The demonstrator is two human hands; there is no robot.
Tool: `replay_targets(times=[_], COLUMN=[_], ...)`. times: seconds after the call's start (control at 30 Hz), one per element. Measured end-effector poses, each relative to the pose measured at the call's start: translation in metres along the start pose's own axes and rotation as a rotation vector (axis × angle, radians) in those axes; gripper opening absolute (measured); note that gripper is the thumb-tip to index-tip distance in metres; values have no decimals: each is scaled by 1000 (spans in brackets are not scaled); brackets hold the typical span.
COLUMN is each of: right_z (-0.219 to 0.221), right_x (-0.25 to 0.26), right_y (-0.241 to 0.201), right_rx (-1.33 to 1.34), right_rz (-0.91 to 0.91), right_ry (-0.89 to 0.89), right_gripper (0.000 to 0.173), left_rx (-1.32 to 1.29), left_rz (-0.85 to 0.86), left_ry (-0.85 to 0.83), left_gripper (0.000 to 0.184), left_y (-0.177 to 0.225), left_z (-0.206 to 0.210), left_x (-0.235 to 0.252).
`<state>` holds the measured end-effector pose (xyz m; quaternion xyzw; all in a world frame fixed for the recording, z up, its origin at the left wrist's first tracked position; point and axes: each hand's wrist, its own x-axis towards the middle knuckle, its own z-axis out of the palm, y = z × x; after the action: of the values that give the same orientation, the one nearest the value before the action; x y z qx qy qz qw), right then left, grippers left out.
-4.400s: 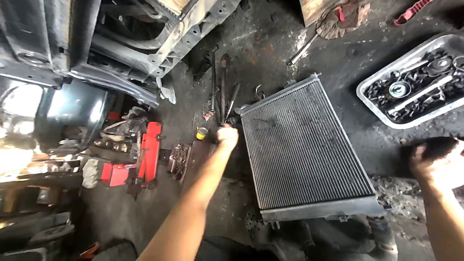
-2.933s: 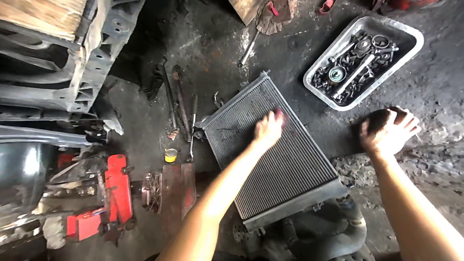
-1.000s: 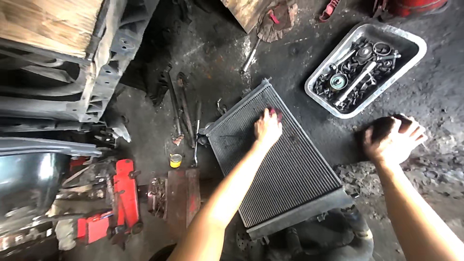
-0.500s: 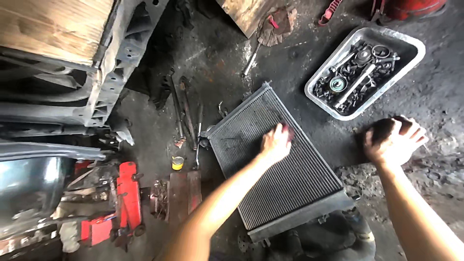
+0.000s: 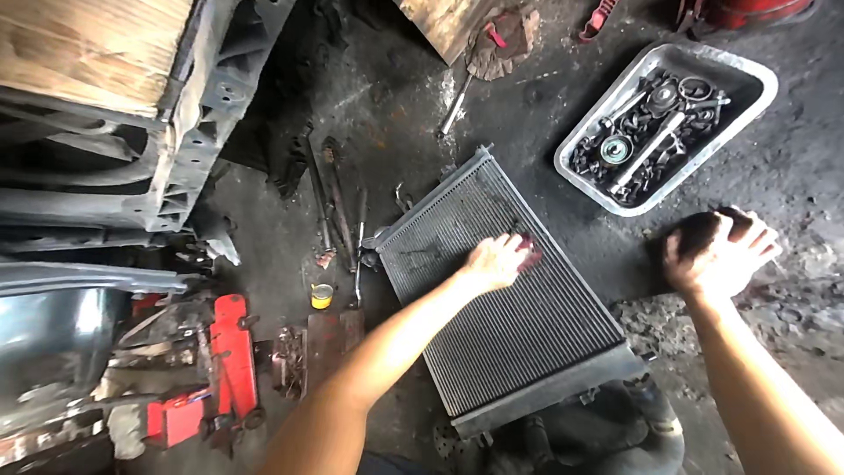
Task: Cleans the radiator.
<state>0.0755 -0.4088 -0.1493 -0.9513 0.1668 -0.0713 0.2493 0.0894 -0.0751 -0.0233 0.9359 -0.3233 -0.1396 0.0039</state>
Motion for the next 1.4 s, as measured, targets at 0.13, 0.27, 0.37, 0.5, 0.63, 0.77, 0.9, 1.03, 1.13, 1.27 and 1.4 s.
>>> replay_targets(times=[0.13, 0.27, 0.37, 0.5, 0.63, 0.77, 0.9, 1.03, 1.13, 1.27, 1.4], right_z=[1, -1, -2, 1, 1, 0, 0, -2, -3, -2, -1], right_x=[-1, 0, -1, -2, 0, -1, -1, 0, -1, -1, -2], right_y=[3, -1, 2, 5, 3, 3, 2, 1, 0, 2, 3], right_rx=[-12, -15, -11, -27, -24, -20, -19, -11, -16, -17, -9], right_rz=[-10, 11, 13, -4, 8, -14, 4, 7, 4, 0, -19], right_ry=[-1, -11, -42, -27, -21, -25, -18, -17, -32, -19, -5], right_gripper=[64, 65, 69, 66, 66, 66, 63, 66, 64, 64, 67], left_rx=[66, 9, -17, 30, -14, 28, 13, -26, 37, 16, 25], left_rz=[-544, -366, 94, -461, -299, -63, -529, -84, -316, -354, -146], left_ry=[-51, -20, 23, -35, 77, 83, 50, 118, 29, 31, 7], left_gripper=[34, 32, 26, 34, 32, 30, 36, 28, 34, 32, 32], left_y=[-42, 2, -5, -40, 5, -16, -19, 6, -19, -8, -23], left_z=[-13, -3, 2, -12, 7, 1, 0, 6, -3, 0, -10], left_x=[36, 22, 0, 29, 18, 10, 34, 8, 16, 24, 16])
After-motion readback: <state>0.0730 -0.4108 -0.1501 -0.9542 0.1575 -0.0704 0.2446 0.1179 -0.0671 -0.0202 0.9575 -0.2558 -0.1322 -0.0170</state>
